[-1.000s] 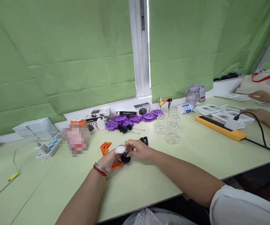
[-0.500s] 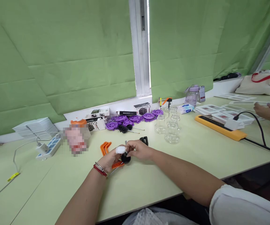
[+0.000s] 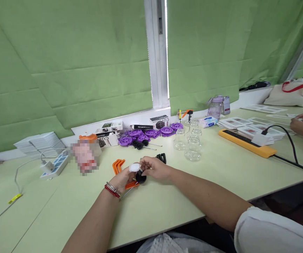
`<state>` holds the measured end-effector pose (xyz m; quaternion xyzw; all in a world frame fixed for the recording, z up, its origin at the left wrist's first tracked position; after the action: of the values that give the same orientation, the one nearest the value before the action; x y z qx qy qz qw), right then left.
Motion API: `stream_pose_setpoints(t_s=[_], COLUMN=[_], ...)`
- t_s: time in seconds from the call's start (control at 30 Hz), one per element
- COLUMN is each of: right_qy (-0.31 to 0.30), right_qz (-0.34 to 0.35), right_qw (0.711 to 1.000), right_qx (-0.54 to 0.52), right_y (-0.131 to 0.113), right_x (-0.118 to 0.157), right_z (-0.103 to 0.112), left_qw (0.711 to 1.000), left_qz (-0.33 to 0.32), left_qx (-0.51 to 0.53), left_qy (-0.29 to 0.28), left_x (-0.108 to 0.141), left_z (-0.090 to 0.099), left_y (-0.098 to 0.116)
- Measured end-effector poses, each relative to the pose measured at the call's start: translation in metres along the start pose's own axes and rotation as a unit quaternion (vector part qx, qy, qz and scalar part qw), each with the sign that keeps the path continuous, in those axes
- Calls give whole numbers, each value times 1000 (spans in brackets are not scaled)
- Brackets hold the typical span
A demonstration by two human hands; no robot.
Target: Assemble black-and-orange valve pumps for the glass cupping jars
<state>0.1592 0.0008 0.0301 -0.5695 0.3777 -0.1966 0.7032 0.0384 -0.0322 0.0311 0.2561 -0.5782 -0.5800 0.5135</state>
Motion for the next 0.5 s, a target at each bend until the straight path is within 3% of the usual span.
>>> stream_pose_setpoints(t_s=[0.1, 0.5], right_qy=[2, 4], right_qz=[-4, -7], right_qw=[1000, 1000], right_qx=[3, 9], right_y=[0, 0], right_x=[1, 0], right_z=[0, -1], left_qw=[999, 999], left_qz=[1, -4], left_qx=[28, 30], left_qy=[-27, -35], left_x=[0, 0], left_z=[-2, -2], left_y=[0, 0])
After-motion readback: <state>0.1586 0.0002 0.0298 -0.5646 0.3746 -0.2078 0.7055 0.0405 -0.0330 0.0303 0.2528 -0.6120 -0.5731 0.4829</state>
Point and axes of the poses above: each hand's wrist, its own x-axis away from the middle knuckle, its own z-axis out of the back of the hand, y = z × x, the point moved 5 cm from there along -x, towards the middle knuckle, and after that the axes turned 9 degrees about -x, right-handed, at the moved point
